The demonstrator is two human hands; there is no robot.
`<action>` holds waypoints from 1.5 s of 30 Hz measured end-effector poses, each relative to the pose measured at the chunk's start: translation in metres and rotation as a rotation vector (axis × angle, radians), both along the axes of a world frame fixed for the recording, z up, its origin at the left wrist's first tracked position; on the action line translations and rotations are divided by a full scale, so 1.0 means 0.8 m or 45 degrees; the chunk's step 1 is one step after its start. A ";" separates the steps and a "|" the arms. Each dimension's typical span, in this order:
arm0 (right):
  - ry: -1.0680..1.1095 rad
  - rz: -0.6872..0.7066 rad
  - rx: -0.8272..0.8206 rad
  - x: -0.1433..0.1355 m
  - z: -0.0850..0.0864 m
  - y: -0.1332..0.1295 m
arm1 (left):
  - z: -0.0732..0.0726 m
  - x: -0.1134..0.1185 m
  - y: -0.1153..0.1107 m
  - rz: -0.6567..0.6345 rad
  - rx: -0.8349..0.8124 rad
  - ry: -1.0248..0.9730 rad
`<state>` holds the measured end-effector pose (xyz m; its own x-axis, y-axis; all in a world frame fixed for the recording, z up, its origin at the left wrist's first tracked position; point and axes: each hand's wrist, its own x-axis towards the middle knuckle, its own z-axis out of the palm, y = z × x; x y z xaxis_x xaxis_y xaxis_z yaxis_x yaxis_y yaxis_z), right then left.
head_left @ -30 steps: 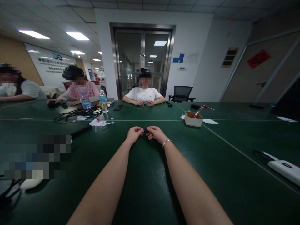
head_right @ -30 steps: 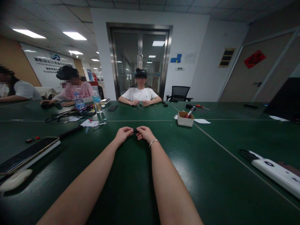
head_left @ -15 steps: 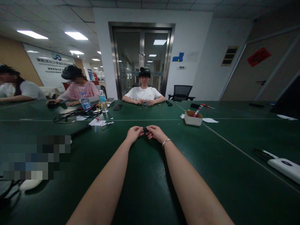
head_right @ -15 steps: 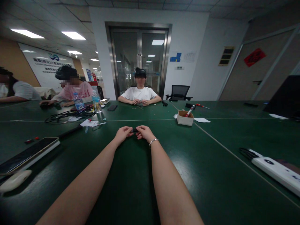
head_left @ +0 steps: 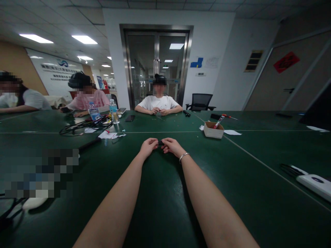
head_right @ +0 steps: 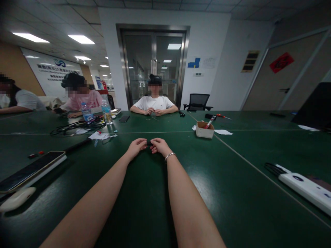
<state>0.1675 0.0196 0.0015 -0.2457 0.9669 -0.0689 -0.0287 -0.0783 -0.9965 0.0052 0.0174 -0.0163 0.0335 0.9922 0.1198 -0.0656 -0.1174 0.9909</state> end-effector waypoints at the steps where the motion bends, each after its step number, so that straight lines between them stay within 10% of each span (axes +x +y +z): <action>1: 0.001 0.003 -0.001 0.000 0.000 0.000 | 0.000 0.000 0.000 0.003 -0.021 -0.016; 45: -0.017 0.037 0.088 0.003 0.007 -0.004 | 0.000 -0.005 -0.004 0.112 0.200 0.078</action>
